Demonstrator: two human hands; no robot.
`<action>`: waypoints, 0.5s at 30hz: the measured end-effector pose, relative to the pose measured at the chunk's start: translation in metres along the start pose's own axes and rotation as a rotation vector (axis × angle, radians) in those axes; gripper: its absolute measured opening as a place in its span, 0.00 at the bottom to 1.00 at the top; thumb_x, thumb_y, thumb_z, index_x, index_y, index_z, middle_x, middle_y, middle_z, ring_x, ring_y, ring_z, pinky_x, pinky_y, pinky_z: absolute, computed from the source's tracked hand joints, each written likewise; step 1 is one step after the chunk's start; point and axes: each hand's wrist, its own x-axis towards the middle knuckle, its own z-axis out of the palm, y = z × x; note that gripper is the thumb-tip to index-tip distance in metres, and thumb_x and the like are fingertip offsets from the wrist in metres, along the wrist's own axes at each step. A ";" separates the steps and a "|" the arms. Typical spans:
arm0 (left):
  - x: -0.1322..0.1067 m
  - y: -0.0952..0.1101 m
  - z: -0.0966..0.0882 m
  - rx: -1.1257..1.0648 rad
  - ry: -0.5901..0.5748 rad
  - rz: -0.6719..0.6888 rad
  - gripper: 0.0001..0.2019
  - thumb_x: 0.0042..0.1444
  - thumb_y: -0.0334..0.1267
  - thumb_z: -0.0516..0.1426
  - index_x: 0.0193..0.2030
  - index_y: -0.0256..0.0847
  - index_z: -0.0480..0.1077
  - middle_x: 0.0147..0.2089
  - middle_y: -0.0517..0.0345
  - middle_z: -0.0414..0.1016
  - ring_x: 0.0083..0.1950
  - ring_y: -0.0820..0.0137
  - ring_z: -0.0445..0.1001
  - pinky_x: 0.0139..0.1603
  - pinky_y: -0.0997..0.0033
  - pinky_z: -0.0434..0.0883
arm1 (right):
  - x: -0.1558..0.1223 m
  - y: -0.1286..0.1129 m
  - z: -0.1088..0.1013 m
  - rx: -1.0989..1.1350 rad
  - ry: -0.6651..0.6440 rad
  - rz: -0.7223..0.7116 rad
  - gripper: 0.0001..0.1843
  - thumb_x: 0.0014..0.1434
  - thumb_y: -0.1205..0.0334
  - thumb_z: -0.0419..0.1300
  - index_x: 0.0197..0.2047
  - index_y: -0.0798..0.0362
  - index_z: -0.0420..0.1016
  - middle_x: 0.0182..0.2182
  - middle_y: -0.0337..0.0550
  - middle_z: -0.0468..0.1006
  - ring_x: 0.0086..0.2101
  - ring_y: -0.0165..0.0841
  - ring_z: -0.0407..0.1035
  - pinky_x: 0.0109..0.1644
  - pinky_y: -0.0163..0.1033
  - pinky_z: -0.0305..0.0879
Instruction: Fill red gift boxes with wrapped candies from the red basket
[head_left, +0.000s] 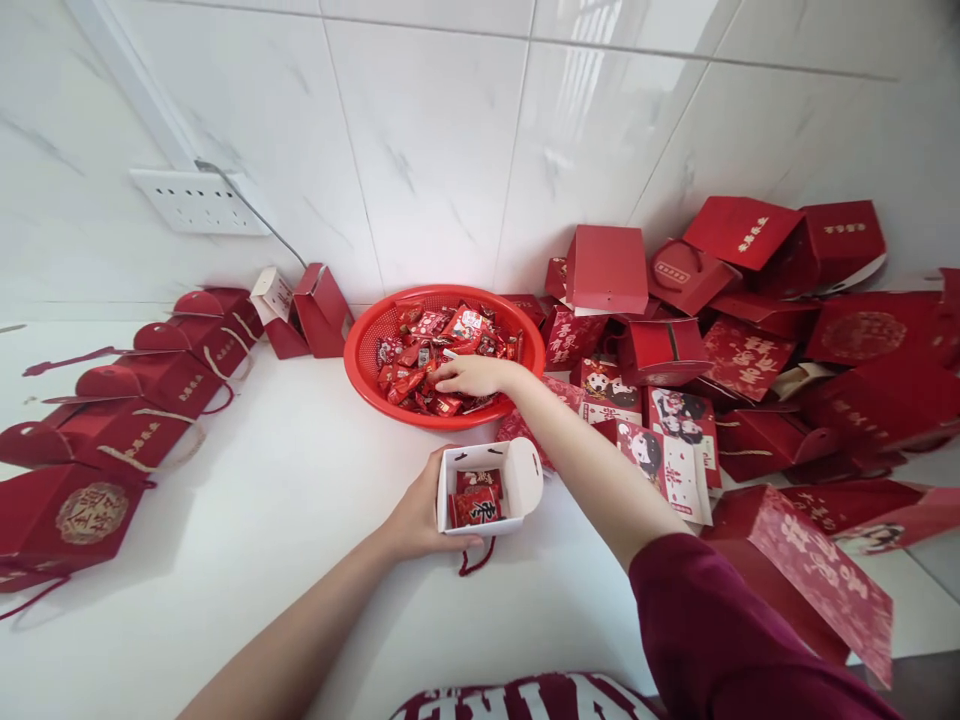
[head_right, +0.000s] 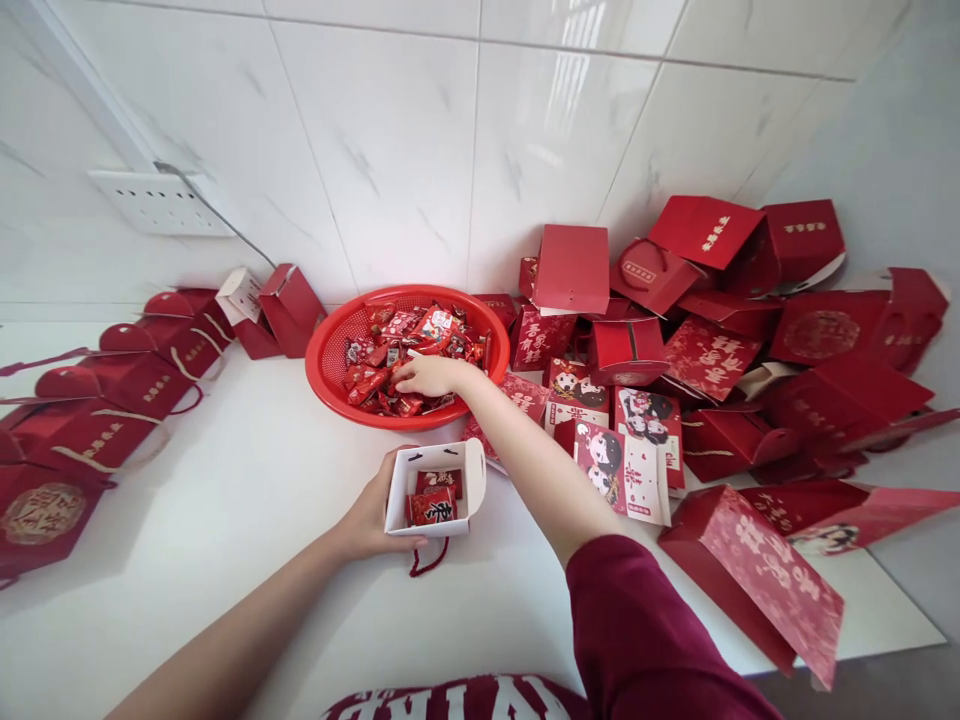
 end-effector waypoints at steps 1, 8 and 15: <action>0.000 0.000 0.000 -0.006 0.001 0.000 0.51 0.40 0.46 0.73 0.67 0.46 0.49 0.66 0.42 0.63 0.65 0.45 0.66 0.62 0.44 0.68 | 0.004 0.004 0.005 0.009 0.015 0.006 0.09 0.62 0.67 0.60 0.40 0.54 0.83 0.40 0.41 0.83 0.39 0.34 0.74 0.51 0.37 0.66; 0.000 -0.003 -0.001 0.010 0.008 0.017 0.52 0.39 0.45 0.74 0.67 0.45 0.50 0.65 0.40 0.63 0.65 0.44 0.66 0.63 0.43 0.67 | -0.034 0.011 0.017 0.174 0.252 0.076 0.16 0.66 0.58 0.54 0.41 0.59 0.81 0.30 0.42 0.80 0.34 0.34 0.75 0.44 0.38 0.69; 0.003 -0.008 0.003 -0.067 -0.003 0.028 0.51 0.40 0.44 0.73 0.67 0.46 0.50 0.66 0.42 0.62 0.66 0.45 0.65 0.64 0.43 0.66 | -0.125 -0.024 0.011 0.390 0.290 -0.044 0.19 0.65 0.48 0.58 0.30 0.54 0.78 0.25 0.38 0.77 0.26 0.27 0.68 0.31 0.32 0.63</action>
